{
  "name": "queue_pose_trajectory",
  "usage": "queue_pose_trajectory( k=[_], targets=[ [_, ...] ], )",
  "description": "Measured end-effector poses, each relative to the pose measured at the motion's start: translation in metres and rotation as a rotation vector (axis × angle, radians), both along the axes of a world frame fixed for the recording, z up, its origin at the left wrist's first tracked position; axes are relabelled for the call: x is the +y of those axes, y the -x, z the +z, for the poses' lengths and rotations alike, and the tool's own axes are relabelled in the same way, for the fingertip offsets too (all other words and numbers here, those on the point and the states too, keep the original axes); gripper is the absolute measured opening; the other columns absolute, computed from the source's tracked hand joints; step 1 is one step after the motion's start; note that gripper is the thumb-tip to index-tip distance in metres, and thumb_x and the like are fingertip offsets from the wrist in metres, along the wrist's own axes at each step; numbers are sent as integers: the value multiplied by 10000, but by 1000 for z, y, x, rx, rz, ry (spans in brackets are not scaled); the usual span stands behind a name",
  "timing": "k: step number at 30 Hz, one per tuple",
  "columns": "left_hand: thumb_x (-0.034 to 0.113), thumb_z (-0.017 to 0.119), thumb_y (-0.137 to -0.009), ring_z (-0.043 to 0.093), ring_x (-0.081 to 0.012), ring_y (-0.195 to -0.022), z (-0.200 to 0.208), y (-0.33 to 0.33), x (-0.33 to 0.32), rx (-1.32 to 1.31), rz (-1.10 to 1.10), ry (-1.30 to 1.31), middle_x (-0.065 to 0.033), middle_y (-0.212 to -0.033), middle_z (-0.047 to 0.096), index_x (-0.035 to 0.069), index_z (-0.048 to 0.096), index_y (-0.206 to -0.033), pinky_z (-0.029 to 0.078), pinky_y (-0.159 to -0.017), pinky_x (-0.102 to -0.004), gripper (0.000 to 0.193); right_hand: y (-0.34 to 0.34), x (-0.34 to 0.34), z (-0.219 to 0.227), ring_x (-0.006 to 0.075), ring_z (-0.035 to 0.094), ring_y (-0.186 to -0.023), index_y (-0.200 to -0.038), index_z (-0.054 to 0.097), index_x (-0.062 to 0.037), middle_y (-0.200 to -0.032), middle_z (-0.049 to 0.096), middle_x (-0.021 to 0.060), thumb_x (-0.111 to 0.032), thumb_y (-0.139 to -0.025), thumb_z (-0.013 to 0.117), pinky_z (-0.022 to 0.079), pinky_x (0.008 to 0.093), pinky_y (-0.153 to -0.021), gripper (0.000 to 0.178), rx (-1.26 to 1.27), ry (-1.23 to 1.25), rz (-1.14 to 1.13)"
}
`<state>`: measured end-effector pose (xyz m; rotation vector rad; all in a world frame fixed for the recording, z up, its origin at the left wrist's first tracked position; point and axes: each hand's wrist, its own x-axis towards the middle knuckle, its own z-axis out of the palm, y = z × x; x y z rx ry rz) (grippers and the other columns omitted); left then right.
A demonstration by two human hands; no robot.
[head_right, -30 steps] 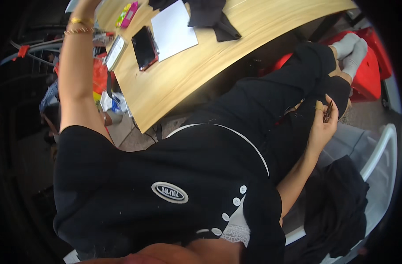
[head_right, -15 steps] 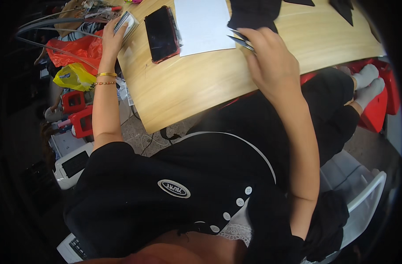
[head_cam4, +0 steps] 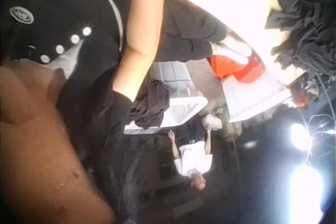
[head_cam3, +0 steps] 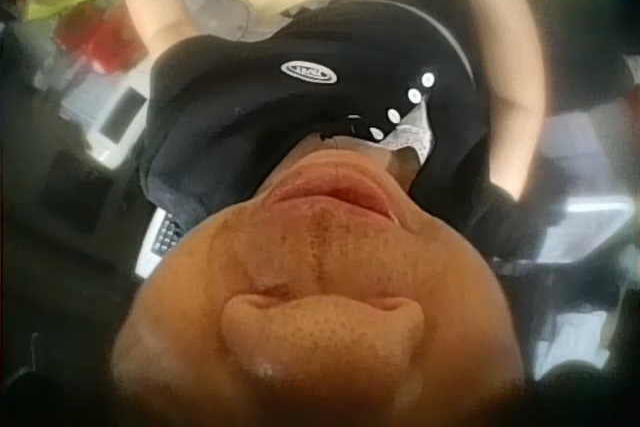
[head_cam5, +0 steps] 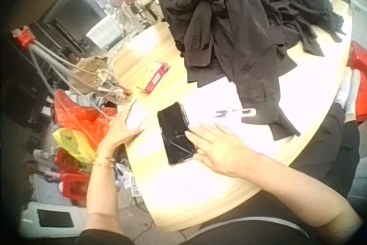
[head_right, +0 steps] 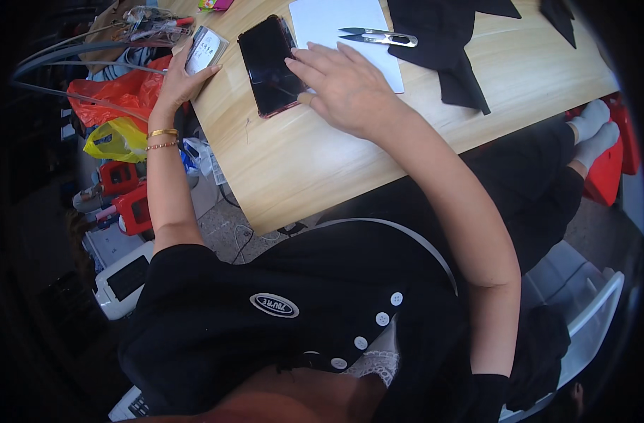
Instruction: The person flips through a notebook and writes on paper using a pen. Then, the person trims loose threads from black garments using thread snips.
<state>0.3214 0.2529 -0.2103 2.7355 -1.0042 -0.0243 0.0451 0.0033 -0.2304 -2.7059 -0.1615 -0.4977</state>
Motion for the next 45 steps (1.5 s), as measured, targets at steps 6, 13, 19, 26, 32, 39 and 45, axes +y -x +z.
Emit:
queue_pose_trajectory(
  k=[6, 13, 19, 26, 32, 39, 45],
  targets=[
    [607, 643, -752, 513, -384, -1212, 24, 58, -19, 92, 90, 6, -288, -1312, 504, 6, 480, -1366, 409, -1006, -407, 875, 10, 5, -10, 219, 364, -1364, -1403, 424, -104, -1440, 435, 82, -299, -885, 617, 261, 428, -1147, 587, 50, 30, 13],
    [402, 499, -905, 595, -237, -1048, 45, 65, 0, 541, 244, 304, -186, -1091, 647, -54, 548, -1237, 458, -884, -339, 566, 25, 1, -2, 238, 363, -1359, -1395, 421, -122, -1424, 438, 86, -305, -879, 622, 274, 421, -1143, 583, 98, 101, 24],
    [258, 569, -883, 664, -221, -931, 49, 73, -4, 841, 514, 650, -162, -1080, 664, -82, 574, -1151, 509, -812, -297, 432, 32, -1, -1, 260, 481, -1225, -1133, 550, -93, -1243, 543, 99, -261, -848, 649, 371, 403, -1044, 345, 18, 77, -6],
    [210, 578, -892, 683, -231, -878, 62, 69, 6, 799, 486, 559, -184, -1037, 673, -103, 578, -1123, 537, -771, -300, 390, 36, -3, 12, 243, 573, -868, -851, 583, -44, -878, 571, 79, -131, -791, 659, 482, 385, -783, 130, -5, -33, -137],
    [195, 559, -891, 679, -212, -827, 98, 73, -6, 684, 377, 521, -182, -1007, 676, -111, 589, -1106, 530, -710, -282, 375, 43, -7, 25, 269, 600, -801, -913, 550, -38, -846, 571, 118, -55, -819, 609, 514, 398, -720, 113, 126, -42, -276],
    [182, 573, -886, 663, -167, -822, 156, 96, -28, 689, 254, 598, -139, -985, 684, -79, 610, -1110, 497, -730, -249, 346, 79, -37, 57, 192, 551, -700, -1151, 640, -37, -790, 530, 113, 3, -846, 519, 464, 309, -636, 331, 297, -635, -114],
    [153, 618, -880, 683, -176, -823, 137, 117, -68, 990, 133, 745, -144, -996, 689, -67, 611, -1123, 545, -725, -270, 328, 138, -78, 64, 141, 568, -723, -1233, 574, 83, -820, 558, 80, -188, -867, 471, 461, 241, -647, 467, 112, -1653, 1]
  ],
)
